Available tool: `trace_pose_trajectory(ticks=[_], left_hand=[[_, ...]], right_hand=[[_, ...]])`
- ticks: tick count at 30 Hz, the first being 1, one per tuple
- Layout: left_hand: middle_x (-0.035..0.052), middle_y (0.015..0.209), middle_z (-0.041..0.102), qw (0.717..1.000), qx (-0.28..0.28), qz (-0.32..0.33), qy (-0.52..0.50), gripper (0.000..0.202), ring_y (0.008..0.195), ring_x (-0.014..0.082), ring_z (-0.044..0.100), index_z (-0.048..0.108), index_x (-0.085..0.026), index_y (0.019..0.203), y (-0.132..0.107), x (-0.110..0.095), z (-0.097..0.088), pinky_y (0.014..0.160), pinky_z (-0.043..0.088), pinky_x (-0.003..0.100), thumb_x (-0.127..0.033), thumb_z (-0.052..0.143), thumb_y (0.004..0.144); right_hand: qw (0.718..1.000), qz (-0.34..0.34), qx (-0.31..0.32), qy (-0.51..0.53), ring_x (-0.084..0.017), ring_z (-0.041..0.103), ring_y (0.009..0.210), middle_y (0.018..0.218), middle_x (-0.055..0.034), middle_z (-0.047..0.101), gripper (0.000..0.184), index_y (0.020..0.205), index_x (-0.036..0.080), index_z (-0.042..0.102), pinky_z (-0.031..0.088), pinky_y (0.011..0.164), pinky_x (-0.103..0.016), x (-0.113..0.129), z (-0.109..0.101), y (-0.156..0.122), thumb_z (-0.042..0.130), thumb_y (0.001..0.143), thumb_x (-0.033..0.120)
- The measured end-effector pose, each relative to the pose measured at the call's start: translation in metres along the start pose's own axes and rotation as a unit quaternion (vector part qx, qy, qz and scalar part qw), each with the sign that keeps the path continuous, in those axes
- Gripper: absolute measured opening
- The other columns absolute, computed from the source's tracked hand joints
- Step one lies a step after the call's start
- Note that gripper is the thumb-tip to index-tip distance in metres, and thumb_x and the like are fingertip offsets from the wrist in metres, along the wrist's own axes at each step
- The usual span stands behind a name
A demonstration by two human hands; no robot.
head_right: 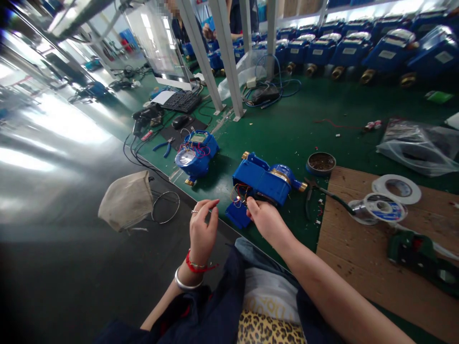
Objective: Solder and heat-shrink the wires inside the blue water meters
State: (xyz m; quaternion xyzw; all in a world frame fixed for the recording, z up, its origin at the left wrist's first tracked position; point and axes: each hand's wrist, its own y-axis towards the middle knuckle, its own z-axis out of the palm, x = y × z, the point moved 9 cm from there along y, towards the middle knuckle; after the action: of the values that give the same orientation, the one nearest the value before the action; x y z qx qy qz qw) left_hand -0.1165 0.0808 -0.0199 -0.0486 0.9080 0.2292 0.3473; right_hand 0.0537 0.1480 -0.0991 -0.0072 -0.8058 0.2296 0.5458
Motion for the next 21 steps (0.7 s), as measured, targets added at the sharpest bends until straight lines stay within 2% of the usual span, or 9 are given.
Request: trace_pose_trajectory(ticks=[6, 10, 13, 17, 19, 21], left_hand=[[0.008, 0.104, 0.059, 1.0, 0.007, 0.017, -0.001, 0.021, 0.099, 0.0195, 0.055, 0.063, -0.017, 0.106, 0.004, -0.01, 0.002, 0.091, 0.044, 0.035, -0.019, 0.047, 0.094], [0.0071, 0.102, 0.059, 0.997, 0.052, 0.049, 0.032, 0.018, 0.098, 0.02, 0.054, 0.064, -0.018, 0.105, 0.017, -0.027, 0.01, 0.09, 0.044, 0.035, -0.024, 0.053, 0.092], [0.0062, 0.098, 0.058, 0.989, 0.09, 0.087, 0.077, 0.013, 0.095, 0.0213, 0.053, 0.066, -0.019, 0.095, 0.028, -0.042, 0.021, 0.088, 0.043, 0.036, -0.028, 0.061, 0.088], [0.0054, 0.09, 0.059, 0.977, 0.116, 0.126, 0.131, 0.006, 0.09, 0.0225, 0.053, 0.063, -0.019, 0.081, 0.036, -0.056, 0.038, 0.082, 0.041, 0.037, -0.022, 0.061, 0.086], [0.0046, 0.087, 0.06, 0.974, 0.118, 0.135, 0.137, 0.01, 0.088, 0.0219, 0.053, 0.062, -0.019, 0.077, 0.037, -0.059, 0.042, 0.079, 0.04, 0.036, -0.017, 0.059, 0.086], [0.0039, 0.085, 0.06, 0.976, 0.11, 0.132, 0.131, 0.013, 0.086, 0.0209, 0.054, 0.063, -0.019, 0.076, 0.036, -0.059, 0.039, 0.079, 0.04, 0.036, -0.017, 0.057, 0.087]], right_hand=[[1.0, -0.001, -0.003, 0.023, -0.014, 0.052, 0.051, 0.059, -0.0042, 0.059, 0.06, 0.064, 0.018, 0.057, 0.037, 0.049, -0.026, 0.004, -0.003, -0.005, 0.032, 0.086, 0.068], [1.0, -0.002, -0.021, 0.013, -0.015, 0.053, 0.056, 0.06, -0.004, 0.059, 0.068, 0.066, 0.017, 0.061, 0.04, 0.054, -0.027, -0.001, -0.012, -0.019, 0.027, 0.085, 0.074], [1.0, 0.0, -0.03, -0.009, -0.016, 0.054, 0.059, 0.062, -0.0033, 0.059, 0.068, 0.069, 0.018, 0.062, 0.041, 0.058, -0.028, -0.013, -0.021, -0.035, 0.026, 0.086, 0.073], [0.995, -0.007, -0.059, -0.079, -0.02, 0.058, 0.069, 0.069, -0.0046, 0.062, 0.064, 0.075, 0.02, 0.063, 0.043, 0.067, -0.032, -0.029, -0.042, -0.056, 0.024, 0.089, 0.069], [0.986, -0.038, -0.077, -0.141, -0.022, 0.06, 0.077, 0.078, -0.0065, 0.064, 0.061, 0.08, 0.019, 0.063, 0.043, 0.074, -0.036, -0.031, -0.052, -0.063, 0.023, 0.092, 0.064], [0.966, -0.087, -0.111, -0.218, -0.025, 0.059, 0.087, 0.088, -0.0098, 0.065, 0.057, 0.087, 0.017, 0.063, 0.043, 0.083, -0.04, -0.028, -0.062, -0.068, 0.024, 0.095, 0.059]])
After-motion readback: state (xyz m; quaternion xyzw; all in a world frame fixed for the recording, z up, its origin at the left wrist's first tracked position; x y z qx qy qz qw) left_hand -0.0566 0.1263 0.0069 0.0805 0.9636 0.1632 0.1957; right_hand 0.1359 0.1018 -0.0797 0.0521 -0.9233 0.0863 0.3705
